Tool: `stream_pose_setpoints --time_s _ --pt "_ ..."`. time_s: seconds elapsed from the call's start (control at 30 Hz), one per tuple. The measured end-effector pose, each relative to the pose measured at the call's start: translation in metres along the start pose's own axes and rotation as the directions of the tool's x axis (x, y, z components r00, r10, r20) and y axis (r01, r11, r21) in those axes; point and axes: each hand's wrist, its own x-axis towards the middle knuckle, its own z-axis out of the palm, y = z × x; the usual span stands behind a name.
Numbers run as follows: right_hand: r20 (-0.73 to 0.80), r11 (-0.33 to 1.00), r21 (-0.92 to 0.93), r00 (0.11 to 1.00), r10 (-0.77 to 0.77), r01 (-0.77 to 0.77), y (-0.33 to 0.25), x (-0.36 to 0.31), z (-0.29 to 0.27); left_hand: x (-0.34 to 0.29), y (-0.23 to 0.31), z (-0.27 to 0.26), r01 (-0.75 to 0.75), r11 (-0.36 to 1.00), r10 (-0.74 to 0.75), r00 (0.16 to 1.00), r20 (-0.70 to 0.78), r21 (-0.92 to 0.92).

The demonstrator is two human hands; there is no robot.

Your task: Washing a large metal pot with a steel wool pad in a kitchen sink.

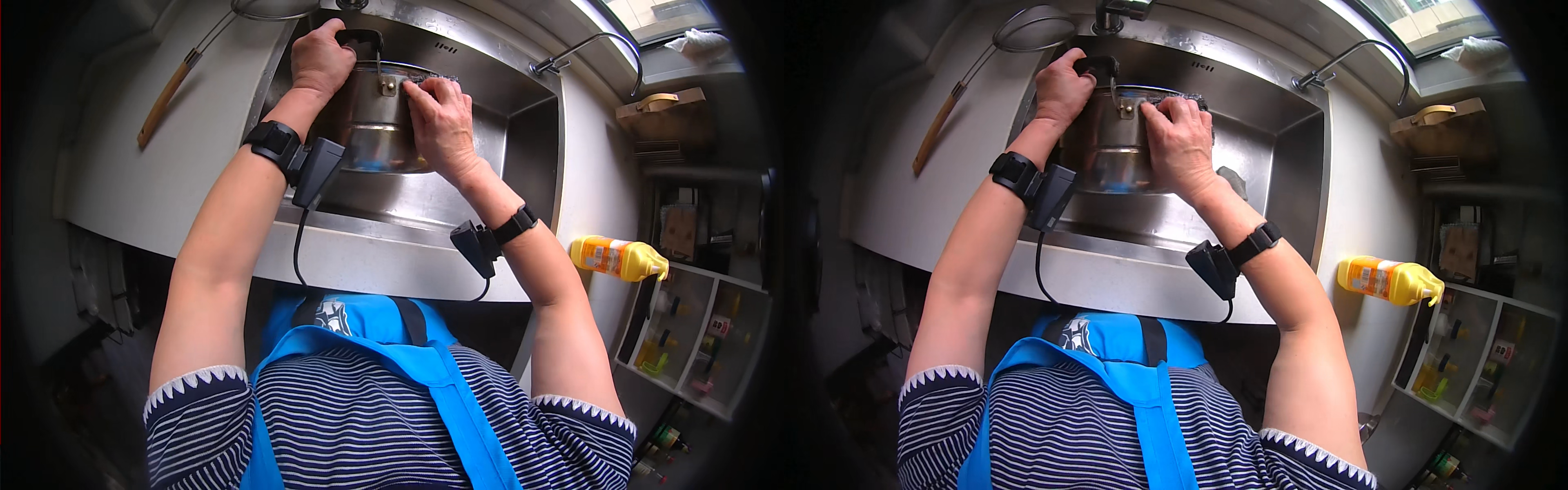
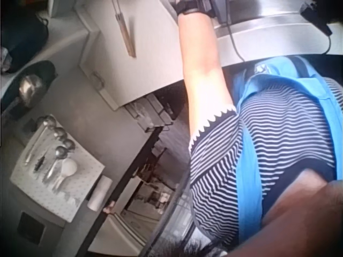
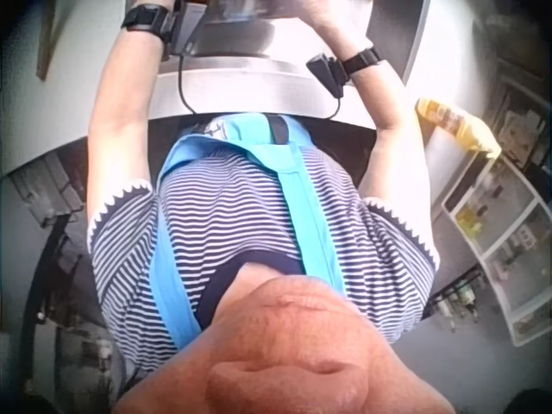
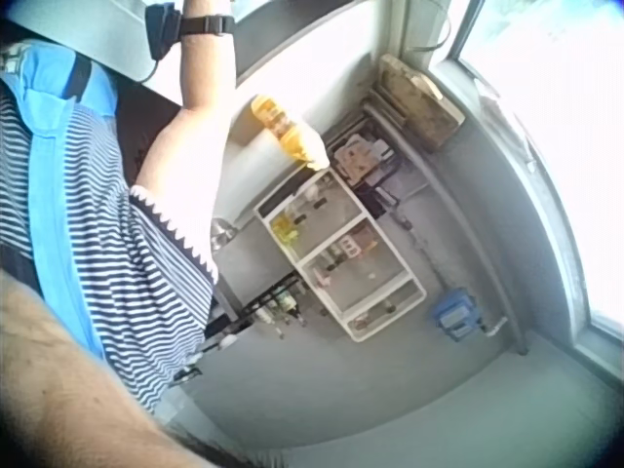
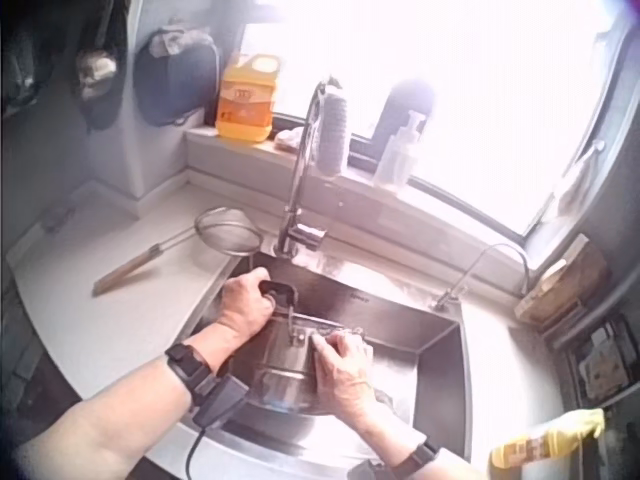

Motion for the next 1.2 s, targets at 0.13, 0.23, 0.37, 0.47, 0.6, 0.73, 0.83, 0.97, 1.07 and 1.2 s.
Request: stream_pose_setpoints --time_s 0.13,0.23,0.37,0.47,0.6,0.73,0.83,0.97,1.07,1.2 --pt "0.029 1.0 0.018 0.999 -0.025 0.024 -0.002 -0.009 -0.004 -0.003 -0.002 -0.003 -0.009 0.999 0.01 0.999 -0.041 0.043" --pt "0.053 1.0 -0.011 0.999 -0.009 0.01 0.001 -0.014 -0.008 0.0 0.002 0.002 -0.026 1.0 0.027 0.999 -0.046 0.018" --pt "0.055 0.999 -0.034 0.998 0.002 0.0 0.001 0.004 -0.003 0.0 -0.001 -0.001 -0.024 0.999 0.024 1.0 -0.006 0.023" --pt "0.071 0.998 -0.026 0.996 -0.049 0.051 -0.004 -0.013 -0.005 0.0 -0.003 -0.002 -0.019 1.0 0.019 1.0 -0.015 0.021" --pt "0.053 0.999 -0.029 0.998 -0.031 0.033 0.0 0.003 -0.003 -0.001 0.002 0.001 -0.003 1.0 0.003 1.0 -0.01 0.012" --pt "0.054 1.0 0.027 0.999 -0.006 0.005 0.003 0.011 0.002 -0.002 -0.002 0.0 -0.028 1.0 0.029 0.999 -0.046 0.007" --pt "-0.027 0.986 0.162 0.999 0.041 -0.036 0.006 0.013 0.005 -0.001 -0.002 0.0 -0.009 1.0 0.01 1.0 -0.028 0.015" --pt "-0.039 0.988 0.15 0.999 -0.02 0.025 0.001 0.02 0.007 -0.004 -0.001 0.001 0.001 1.0 -0.001 0.999 -0.047 0.001" --pt "0.011 0.991 0.061 0.993 -0.117 0.116 -0.001 0.022 0.009 -0.006 0.0 0.003 -0.02 1.0 0.019 0.998 -0.054 -0.01" --pt "0.062 0.987 -0.014 0.985 -0.16 0.162 -0.002 0.021 0.005 -0.005 0.0 0.008 -0.032 0.999 0.031 0.997 -0.065 -0.013"
